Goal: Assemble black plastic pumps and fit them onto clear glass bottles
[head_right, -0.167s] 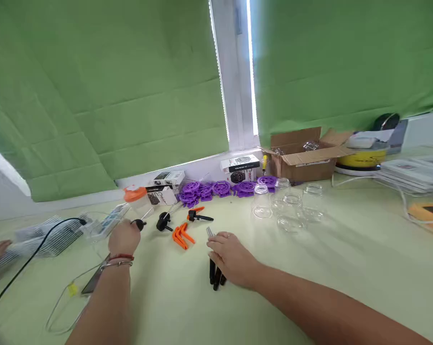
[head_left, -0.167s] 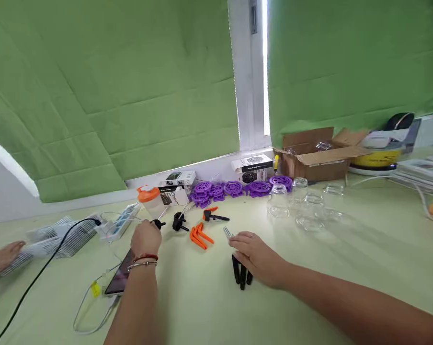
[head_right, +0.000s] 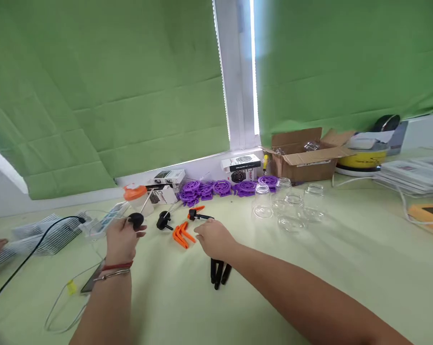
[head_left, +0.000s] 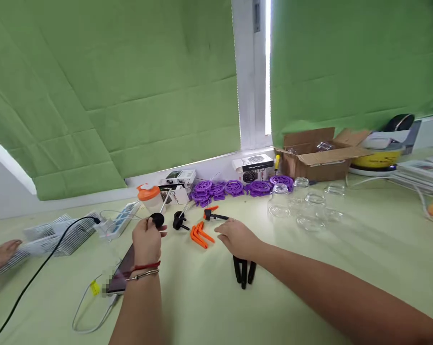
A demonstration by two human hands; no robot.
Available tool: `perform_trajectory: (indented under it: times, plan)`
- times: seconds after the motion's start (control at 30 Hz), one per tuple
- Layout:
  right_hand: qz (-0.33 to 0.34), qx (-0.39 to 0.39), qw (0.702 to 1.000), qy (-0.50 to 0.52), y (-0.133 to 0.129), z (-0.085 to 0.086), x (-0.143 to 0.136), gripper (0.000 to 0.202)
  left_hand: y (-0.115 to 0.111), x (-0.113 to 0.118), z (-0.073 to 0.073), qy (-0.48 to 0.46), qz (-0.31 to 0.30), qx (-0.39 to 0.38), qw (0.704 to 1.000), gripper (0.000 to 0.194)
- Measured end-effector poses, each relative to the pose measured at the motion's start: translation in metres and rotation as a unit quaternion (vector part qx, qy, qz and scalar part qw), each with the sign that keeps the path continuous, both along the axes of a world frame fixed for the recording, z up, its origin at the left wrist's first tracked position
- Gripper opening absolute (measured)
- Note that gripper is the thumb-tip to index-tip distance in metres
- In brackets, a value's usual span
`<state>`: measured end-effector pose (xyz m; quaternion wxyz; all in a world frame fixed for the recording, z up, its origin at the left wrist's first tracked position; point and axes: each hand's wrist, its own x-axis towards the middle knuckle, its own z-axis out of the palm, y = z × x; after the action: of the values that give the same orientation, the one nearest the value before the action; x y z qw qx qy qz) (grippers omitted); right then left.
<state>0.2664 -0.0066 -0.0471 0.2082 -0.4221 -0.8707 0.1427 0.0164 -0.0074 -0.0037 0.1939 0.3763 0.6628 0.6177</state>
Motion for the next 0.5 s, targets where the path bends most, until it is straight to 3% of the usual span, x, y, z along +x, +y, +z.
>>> perform_trajectory:
  times: [0.1, 0.27, 0.4, 0.47, 0.5]
  plan:
    - [-0.055, -0.073, 0.995, -0.040, 0.015, 0.001, -0.031, 0.027, -0.006, 0.020, -0.006, -0.138, -0.073, 0.015, 0.988, 0.013]
    - [-0.106, -0.098, 0.989, -0.031, 0.023, -0.007, -0.057, 0.018, -0.010, 0.040, -0.012, -0.280, -0.178, 0.015, 0.943, 0.017]
    - [-0.128, -0.107, 0.986, 0.019, 0.025, -0.009, -0.041, 0.023, -0.010, 0.039, -0.013, -0.419, -0.247, 0.026, 0.874, 0.020]
    - [-0.126, -0.158, 0.973, 0.110, 0.023, -0.005, -0.022, 0.025, -0.012, 0.039, -0.012, -0.454, -0.278, 0.024, 0.846, 0.020]
    - [-0.118, -0.216, 0.949, 0.195, 0.021, -0.001, -0.010, 0.023, -0.013, 0.041, -0.011, -0.461, -0.288, 0.020, 0.839, 0.020]
